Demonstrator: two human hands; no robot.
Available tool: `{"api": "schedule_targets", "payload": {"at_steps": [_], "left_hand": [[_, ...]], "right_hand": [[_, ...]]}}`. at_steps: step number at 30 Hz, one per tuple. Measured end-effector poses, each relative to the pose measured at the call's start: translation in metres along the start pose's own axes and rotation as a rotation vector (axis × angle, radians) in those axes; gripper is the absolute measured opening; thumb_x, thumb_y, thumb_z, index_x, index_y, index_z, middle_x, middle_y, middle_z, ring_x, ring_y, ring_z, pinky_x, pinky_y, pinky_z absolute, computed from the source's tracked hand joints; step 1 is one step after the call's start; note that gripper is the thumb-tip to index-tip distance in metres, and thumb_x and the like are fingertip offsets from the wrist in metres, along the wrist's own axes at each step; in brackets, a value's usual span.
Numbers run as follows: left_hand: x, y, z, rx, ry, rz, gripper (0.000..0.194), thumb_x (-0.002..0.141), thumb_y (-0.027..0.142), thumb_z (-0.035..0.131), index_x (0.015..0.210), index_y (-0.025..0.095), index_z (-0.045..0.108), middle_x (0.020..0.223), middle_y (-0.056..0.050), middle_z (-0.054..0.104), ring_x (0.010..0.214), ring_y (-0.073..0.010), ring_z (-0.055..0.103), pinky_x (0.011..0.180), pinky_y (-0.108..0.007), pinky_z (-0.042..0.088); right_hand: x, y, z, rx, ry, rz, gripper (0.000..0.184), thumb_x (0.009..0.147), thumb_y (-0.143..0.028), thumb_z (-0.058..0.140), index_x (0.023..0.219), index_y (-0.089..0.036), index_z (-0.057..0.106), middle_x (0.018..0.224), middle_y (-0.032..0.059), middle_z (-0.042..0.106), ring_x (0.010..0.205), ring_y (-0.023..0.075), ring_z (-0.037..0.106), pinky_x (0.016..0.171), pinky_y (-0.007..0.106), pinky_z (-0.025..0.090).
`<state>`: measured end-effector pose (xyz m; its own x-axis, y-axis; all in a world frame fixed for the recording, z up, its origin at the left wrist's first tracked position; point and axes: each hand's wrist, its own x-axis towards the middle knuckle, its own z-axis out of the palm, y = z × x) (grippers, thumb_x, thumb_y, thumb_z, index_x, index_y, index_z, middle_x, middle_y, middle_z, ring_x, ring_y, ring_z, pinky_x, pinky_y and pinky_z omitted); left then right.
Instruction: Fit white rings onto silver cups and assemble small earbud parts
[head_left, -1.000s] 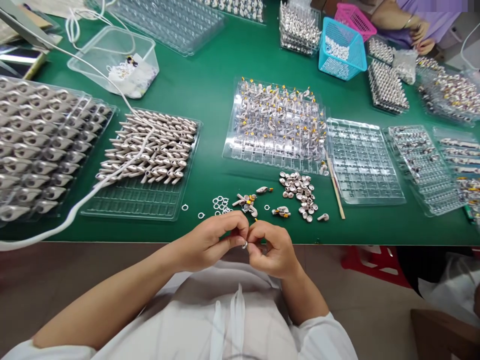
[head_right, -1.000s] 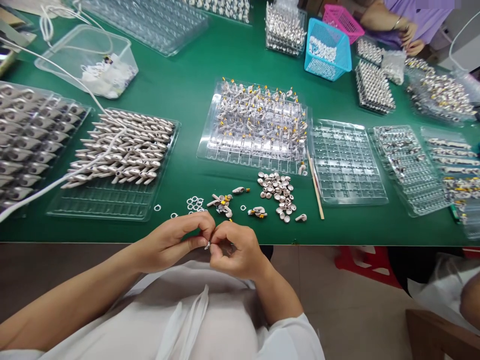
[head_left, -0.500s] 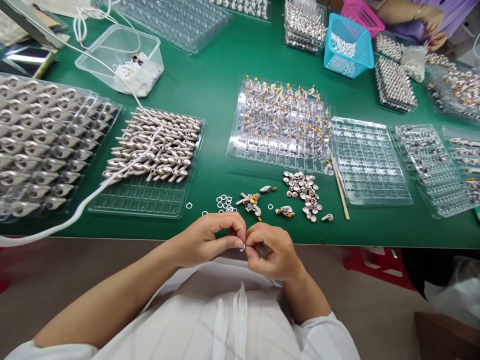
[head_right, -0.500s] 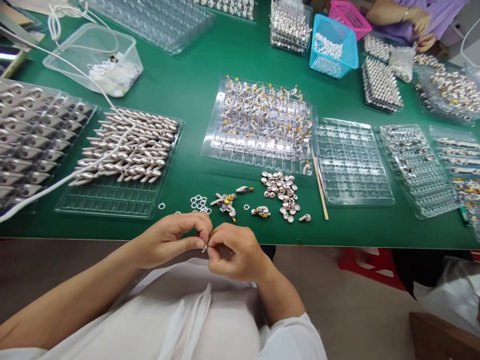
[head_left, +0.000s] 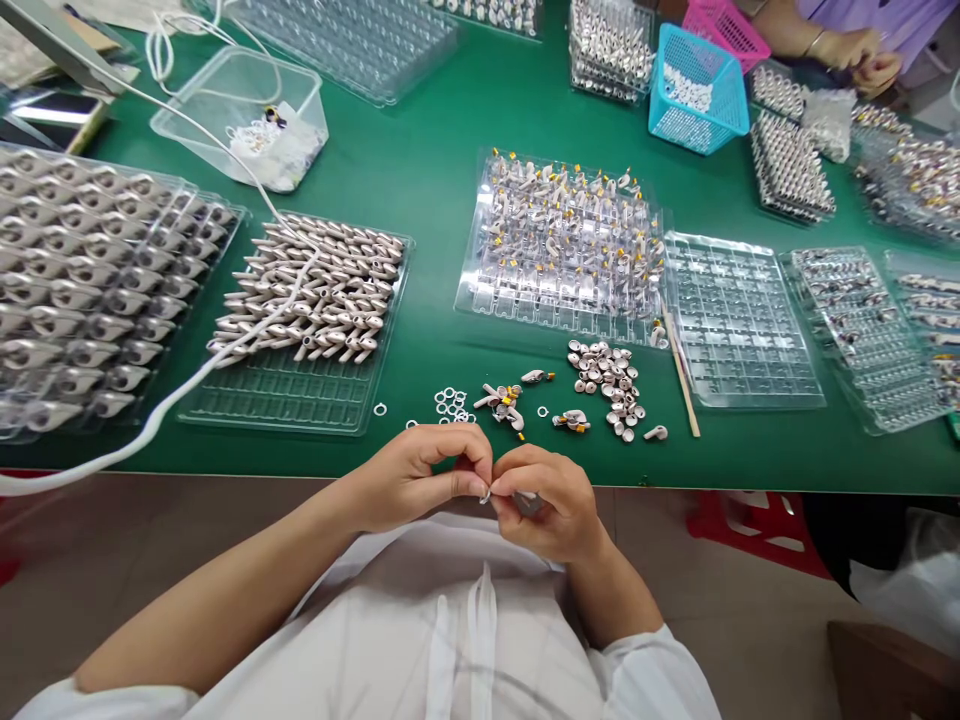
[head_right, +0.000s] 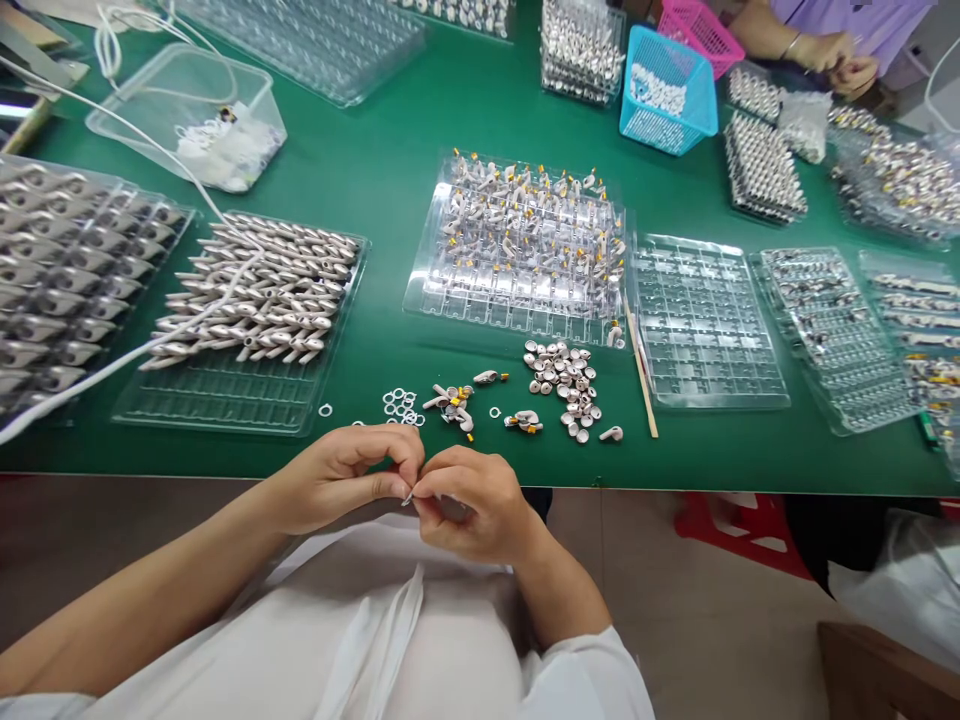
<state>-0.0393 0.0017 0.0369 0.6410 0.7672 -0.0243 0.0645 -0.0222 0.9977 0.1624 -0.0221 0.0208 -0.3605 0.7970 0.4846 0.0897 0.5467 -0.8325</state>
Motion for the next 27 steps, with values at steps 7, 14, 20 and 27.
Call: {"api": "schedule_targets", "payload": {"at_steps": [7, 14, 20, 27], "left_hand": [[0.0006, 0.0006, -0.0008, 0.019, -0.018, 0.027, 0.019, 0.095, 0.025, 0.059, 0.080, 0.014, 0.064, 0.077, -0.003, 0.062, 0.073, -0.0125, 0.057, 0.071, -0.022, 0.046], [0.0038, 0.0022, -0.0001, 0.079, -0.048, 0.067, 0.019, 0.096, 0.023, 0.054, 0.080, 0.015, 0.060, 0.077, -0.002, 0.060, 0.073, -0.0131, 0.055, 0.070, -0.023, 0.045], [-0.0003, 0.0002, 0.0028, 0.135, -0.009, 0.060, 0.014, 0.095, 0.014, 0.050, 0.082, 0.016, 0.057, 0.079, -0.001, 0.057, 0.073, -0.0122, 0.050, 0.070, -0.022, 0.043], [-0.0019, -0.0018, 0.0042, 0.167, 0.053, 0.034, 0.014, 0.094, 0.012, 0.049, 0.082, 0.018, 0.054, 0.080, 0.000, 0.054, 0.073, -0.0114, 0.049, 0.069, -0.022, 0.042]], "right_hand": [[0.0019, -0.0006, -0.0003, 0.011, -0.013, 0.000, 0.025, 0.077, -0.004, 0.062, 0.093, -0.024, 0.060, 0.078, 0.0019, 0.069, 0.069, 0.0121, 0.064, 0.059, 0.021, 0.053], [0.0011, -0.0006, 0.0000, -0.012, -0.019, 0.023, 0.024, 0.077, -0.006, 0.061, 0.090, -0.025, 0.059, 0.077, 0.0008, 0.069, 0.069, 0.0128, 0.066, 0.060, 0.022, 0.054], [0.0009, -0.0030, 0.0018, -0.077, 0.016, 0.033, 0.024, 0.077, -0.005, 0.059, 0.090, -0.025, 0.057, 0.079, 0.0011, 0.069, 0.067, 0.0117, 0.064, 0.058, 0.022, 0.053], [-0.0011, -0.0025, 0.0042, -0.120, 0.045, 0.131, 0.019, 0.078, -0.010, 0.060, 0.093, -0.023, 0.057, 0.078, 0.0015, 0.067, 0.058, 0.0103, 0.058, 0.049, 0.020, 0.047]]}}
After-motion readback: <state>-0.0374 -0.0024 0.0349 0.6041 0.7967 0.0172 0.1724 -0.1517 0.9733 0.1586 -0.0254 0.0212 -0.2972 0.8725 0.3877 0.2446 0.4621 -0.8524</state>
